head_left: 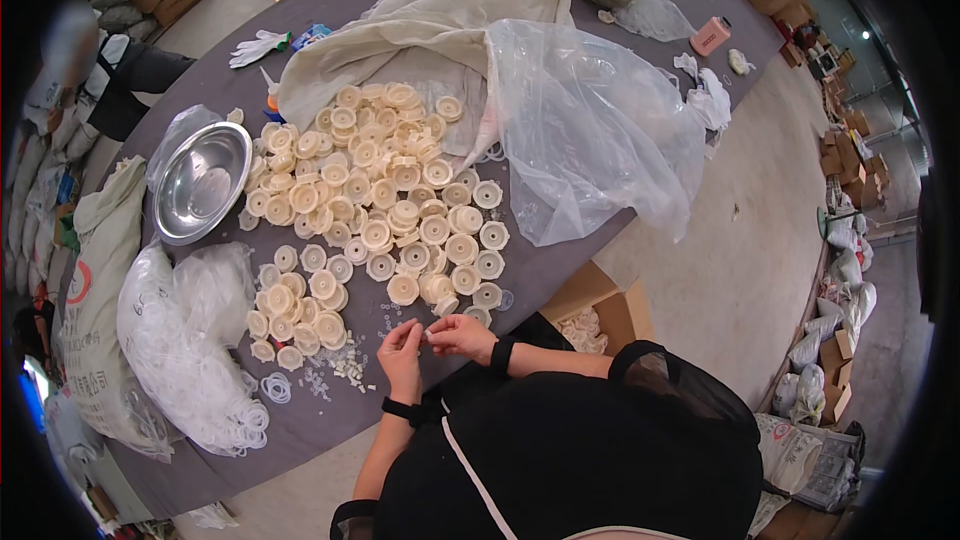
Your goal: Assembling small white rubber gaskets into circular plastic components at a factory table.
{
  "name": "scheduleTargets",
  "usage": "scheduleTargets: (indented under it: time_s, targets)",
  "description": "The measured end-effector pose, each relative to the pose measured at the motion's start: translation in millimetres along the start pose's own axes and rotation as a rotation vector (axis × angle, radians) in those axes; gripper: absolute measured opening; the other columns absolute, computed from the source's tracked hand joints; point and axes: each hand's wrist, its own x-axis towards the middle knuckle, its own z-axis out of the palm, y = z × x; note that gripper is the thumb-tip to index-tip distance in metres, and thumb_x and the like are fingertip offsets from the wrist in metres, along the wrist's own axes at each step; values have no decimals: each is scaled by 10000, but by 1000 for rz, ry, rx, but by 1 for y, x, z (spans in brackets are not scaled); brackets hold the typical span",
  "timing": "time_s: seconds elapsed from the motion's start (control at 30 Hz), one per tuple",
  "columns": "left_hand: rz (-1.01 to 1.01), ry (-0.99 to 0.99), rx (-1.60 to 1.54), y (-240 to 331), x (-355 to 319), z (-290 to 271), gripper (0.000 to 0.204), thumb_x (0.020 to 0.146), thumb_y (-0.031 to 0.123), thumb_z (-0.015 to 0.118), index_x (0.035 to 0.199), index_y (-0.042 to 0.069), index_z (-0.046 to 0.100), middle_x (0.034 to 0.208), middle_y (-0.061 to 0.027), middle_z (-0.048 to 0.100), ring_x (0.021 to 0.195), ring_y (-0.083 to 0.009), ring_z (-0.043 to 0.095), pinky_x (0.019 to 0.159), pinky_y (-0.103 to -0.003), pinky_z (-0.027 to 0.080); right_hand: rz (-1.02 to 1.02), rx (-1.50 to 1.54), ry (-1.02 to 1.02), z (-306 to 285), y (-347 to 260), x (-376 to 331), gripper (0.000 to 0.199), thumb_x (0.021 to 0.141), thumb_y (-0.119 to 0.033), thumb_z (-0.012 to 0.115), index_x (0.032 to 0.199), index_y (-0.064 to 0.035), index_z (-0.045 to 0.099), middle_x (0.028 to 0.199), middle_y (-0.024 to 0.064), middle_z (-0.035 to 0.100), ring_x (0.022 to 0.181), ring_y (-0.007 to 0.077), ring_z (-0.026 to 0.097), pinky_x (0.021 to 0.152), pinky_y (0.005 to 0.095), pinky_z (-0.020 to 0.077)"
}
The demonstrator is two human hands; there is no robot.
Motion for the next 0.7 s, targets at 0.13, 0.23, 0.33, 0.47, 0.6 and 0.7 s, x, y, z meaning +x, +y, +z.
scheduleTargets:
  time_s: [0.13,0.23,0.33,0.47,0.6,0.7]
  targets:
    - [-16,20,-1,1,0,0,129,753,32,596,874,-14,593,714,-37,586,622,-90,549,573,-200,449,-37,-73,51,4,-3,-2,184,778,-124,582,918,-19,523,816,57,583,697,121,579,659,251,489]
    - [20,26,41,2,0,2,130,753,33,595,875,-12,594,706,-37,584,610,-88,544,569,-199,445,-79,-101,77,3,-7,-4,185,777,-111,579,920,-9,521,815,62,583,696,123,580,656,249,488]
    - [-34,6,27,-5,3,-2,123,754,43,598,869,-2,596,704,-45,587,595,-94,543,549,-202,443,-144,-58,43,0,-10,-6,181,778,-103,578,919,-6,520,809,61,582,695,124,580,654,246,486]
    - [-258,-77,-241,-5,9,-2,134,779,94,581,881,9,591,720,-57,594,590,-111,549,552,-212,445,-296,-65,-27,-5,-1,1,174,782,-89,572,927,-8,520,807,55,580,693,121,578,641,231,476]
    - [-316,-161,-297,-4,13,2,165,802,130,557,903,2,582,736,-61,598,612,-122,561,584,-224,454,-310,-24,-22,-10,-13,-3,170,782,-91,568,918,2,530,788,55,582,674,111,573,633,222,478]
    - [-275,-172,-181,1,14,10,170,804,131,553,905,-3,580,741,-62,599,633,-126,566,586,-232,459,-178,48,-49,-13,-22,-10,172,786,-100,566,923,0,539,806,65,590,681,112,575,631,220,477]
